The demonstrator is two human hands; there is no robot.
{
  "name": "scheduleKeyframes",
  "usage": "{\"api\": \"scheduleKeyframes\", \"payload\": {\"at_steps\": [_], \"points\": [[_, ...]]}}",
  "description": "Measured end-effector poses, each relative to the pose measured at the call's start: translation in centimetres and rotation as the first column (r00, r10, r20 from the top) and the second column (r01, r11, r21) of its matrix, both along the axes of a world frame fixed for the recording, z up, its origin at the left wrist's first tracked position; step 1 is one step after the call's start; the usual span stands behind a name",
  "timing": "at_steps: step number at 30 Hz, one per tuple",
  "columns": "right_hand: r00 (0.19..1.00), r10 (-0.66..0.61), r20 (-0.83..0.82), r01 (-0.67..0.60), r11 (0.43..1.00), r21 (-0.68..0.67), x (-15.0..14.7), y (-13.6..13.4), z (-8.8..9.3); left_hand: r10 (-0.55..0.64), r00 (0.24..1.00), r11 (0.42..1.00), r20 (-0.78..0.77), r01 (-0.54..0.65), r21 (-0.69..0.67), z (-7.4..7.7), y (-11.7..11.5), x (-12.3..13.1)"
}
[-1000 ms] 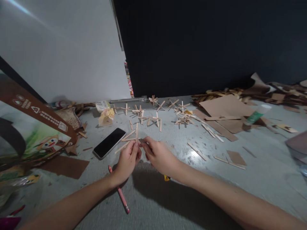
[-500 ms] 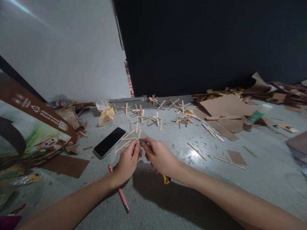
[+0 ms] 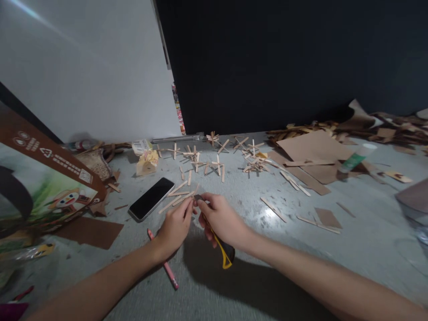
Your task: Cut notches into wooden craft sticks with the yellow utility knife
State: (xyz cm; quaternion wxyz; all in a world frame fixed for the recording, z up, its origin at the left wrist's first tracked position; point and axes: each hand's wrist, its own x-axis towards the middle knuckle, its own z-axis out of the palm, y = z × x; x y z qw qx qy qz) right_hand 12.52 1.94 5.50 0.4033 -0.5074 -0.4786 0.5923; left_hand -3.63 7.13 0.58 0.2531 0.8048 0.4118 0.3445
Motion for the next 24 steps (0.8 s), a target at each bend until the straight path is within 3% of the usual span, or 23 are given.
{"api": "scheduleKeyframes", "payload": {"at_steps": [17, 24], "points": [[0.982, -0.073, -0.176, 0.039, 0.982, -0.185, 0.0, -0.2, 1.9, -0.025, 1.000, 1.000, -0.004, 0.025, 0.003, 0.2, 0.0, -0.1], [0.997, -0.024, -0.071, 0.019, 0.997, -0.073, 0.0, -0.1, 1.0, -0.004, 0.998, 0.999, -0.058, 0.007, 0.042, 0.0, 0.0, -0.1]]}}
